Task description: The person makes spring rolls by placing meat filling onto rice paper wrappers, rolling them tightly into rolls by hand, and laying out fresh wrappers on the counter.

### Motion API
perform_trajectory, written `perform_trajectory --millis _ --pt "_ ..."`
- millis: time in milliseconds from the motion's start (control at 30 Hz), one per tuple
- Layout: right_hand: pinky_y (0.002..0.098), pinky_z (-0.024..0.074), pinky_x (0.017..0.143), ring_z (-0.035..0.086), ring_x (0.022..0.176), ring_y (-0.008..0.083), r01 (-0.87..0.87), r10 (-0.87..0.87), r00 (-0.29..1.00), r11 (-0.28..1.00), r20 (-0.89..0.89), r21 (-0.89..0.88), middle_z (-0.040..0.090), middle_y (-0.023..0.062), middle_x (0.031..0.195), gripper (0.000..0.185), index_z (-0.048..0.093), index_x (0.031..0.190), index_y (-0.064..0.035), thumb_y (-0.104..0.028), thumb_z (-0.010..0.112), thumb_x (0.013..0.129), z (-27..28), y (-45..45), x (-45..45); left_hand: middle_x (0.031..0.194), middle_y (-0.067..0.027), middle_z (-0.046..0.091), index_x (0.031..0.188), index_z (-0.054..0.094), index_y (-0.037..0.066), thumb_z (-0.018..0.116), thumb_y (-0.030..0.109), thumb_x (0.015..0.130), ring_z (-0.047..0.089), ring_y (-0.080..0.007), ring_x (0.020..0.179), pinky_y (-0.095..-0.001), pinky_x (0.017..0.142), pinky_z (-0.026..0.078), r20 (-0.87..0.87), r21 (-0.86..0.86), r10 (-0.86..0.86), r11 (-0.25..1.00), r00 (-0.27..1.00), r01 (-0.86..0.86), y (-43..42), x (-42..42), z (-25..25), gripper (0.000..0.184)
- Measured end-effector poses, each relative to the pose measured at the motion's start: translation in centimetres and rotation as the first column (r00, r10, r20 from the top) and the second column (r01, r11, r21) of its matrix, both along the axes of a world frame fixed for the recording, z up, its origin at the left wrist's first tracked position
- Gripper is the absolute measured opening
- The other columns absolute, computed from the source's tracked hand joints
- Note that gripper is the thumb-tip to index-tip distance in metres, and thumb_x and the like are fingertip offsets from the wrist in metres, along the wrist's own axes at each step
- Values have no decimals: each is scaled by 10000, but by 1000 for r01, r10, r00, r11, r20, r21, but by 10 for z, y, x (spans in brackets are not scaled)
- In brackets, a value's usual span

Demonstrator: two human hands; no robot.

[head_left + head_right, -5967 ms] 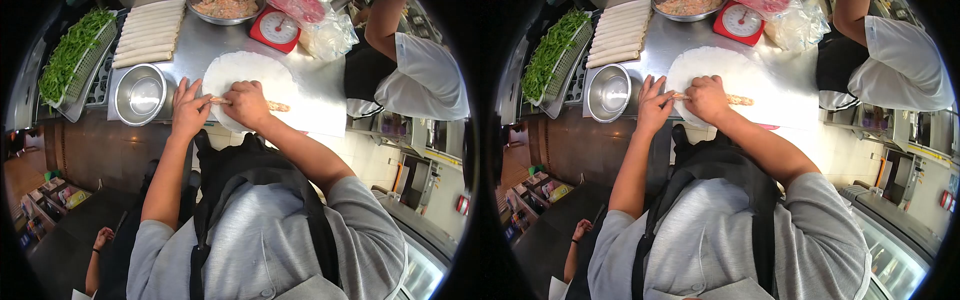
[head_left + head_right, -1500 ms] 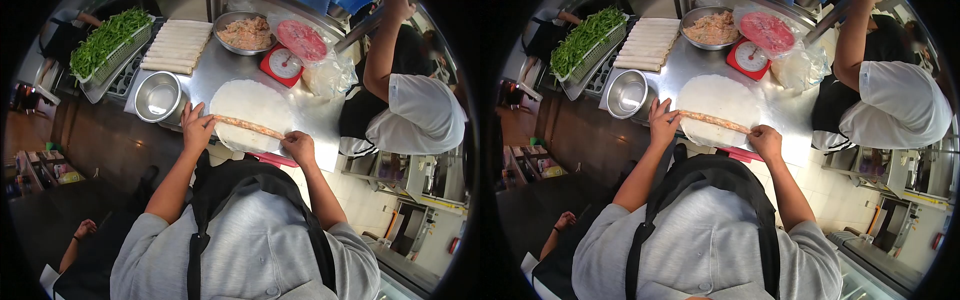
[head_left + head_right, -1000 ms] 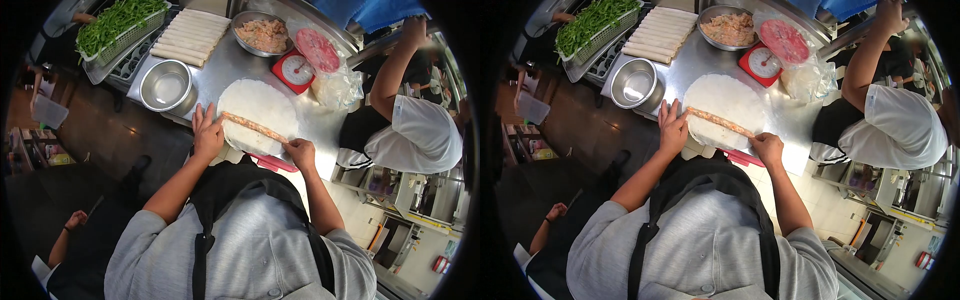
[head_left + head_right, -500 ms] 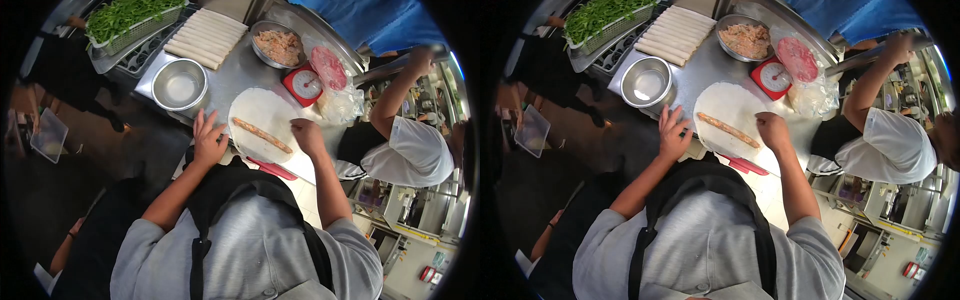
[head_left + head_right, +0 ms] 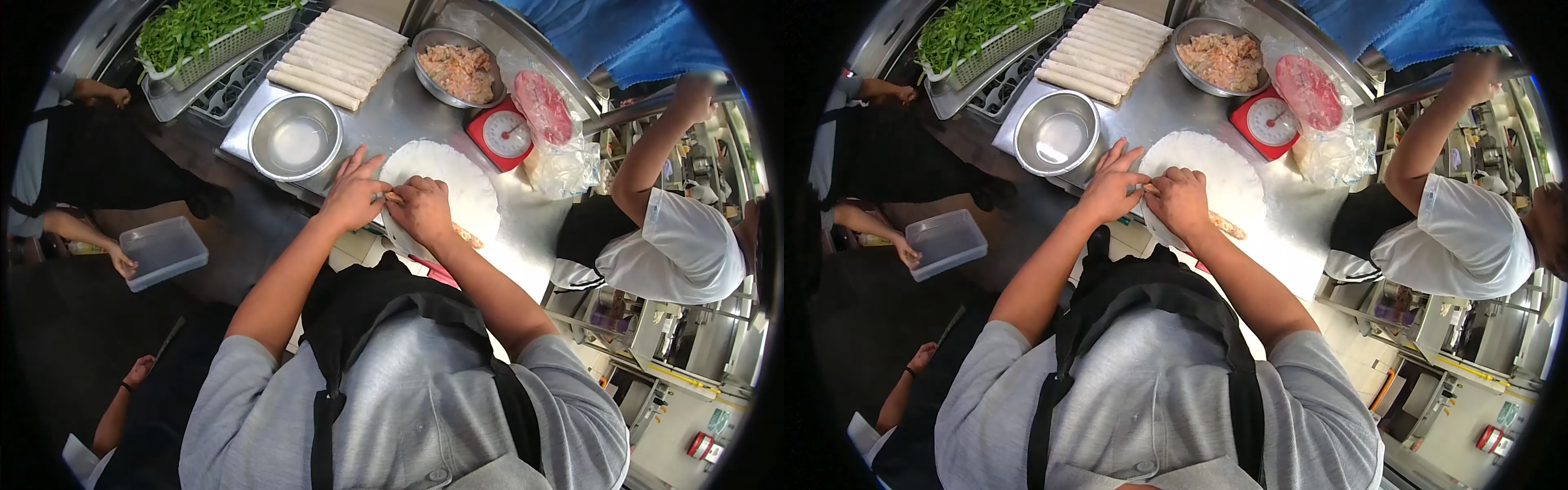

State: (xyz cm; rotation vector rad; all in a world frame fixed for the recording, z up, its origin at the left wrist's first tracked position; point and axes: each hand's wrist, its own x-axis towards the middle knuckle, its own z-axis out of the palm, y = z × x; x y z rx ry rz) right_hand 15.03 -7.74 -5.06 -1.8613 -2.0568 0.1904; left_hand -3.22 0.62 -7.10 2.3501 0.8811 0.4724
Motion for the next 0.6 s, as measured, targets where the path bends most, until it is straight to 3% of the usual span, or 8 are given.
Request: perform_trajectory --millis 100,200,267,367,467,500,533,600 --pt "439 420 907 621 987 275 0 -1 1000 995 -17 -97 655 62 956 293 767 1014 -128 -315 757 788 -3 7 0 1559 -112 476 1104 794 147 763 181 806 242 -382 1538 -533 1233 236 -7 28 21 999 1000 -21 3 1 -1 301" --pt "446 425 879 622 962 283 20 -18 1000 998 -24 58 649 73 932 284 753 979 -112 -310 755 776 1 -3 7 1553 -148 473 1113 800 149 744 221 850 268 -397 1520 -533 1232 248 -11 38 19 999 1000 -19 2 -1 -1 278" --pt "461 469 854 639 953 311 33 -33 999 997 -2 -63 661 104 944 317 739 970 -77 -310 775 758 19 -21 26 1541 -150 486 1154 780 116 741 217 856 271 -391 1518 -526 1231 254 7 0 43 999 999 -43 -2 -3 -1 317" --pt "480 518 852 662 923 359 -7 -12 979 996 -203 -91 683 134 958 413 719 1049 -23 -282 802 738 32 -28 36 1511 -152 515 1195 729 66 757 167 806 343 -407 1481 -535 1191 325 164 33 157 986 974 -164 -18 -10 -3 403" --pt "485 545 892 682 1007 406 -187 243 937 956 -252 228 706 215 1086 530 652 1185 41 -232 799 755 51 8 1 1472 -156 542 1144 720 51 759 143 782 387 -423 1456 -540 1158 365 265 139 210 957 941 -253 -40 -6 -3 376" --pt "481 507 988 653 1128 396 -297 252 886 953 -390 -61 680 233 1209 538 623 1253 44 -204 758 795 78 28 -20 1441 -178 551 1132 712 36 764 134 767 444 -424 1407 -545 1128 388 328 217 185 940 926 -265 -46 -5 -7 381" --pt "497 413 1131 602 1252 355 -422 441 876 897 -195 132 640 202 1336 625 586 1346 -5 -203 771 783 56 51 -38 1384 -189 580 1088 717 32 766 121 759 490 -421 1352 -538 1101 409 312 117 230 954 922 -277 -53 -3 -10 344" --pt "529 296 1216 603 1271 314 -521 515 853 831 84 198 632 183 1363 583 574 1360 -5 -203 699 826 29 89 -80 1284 -203 632 1020 724 28 764 96 754 562 -407 1257 -521 1058 444 159 52 292 951 943 -303 -70 -7 -24 278"
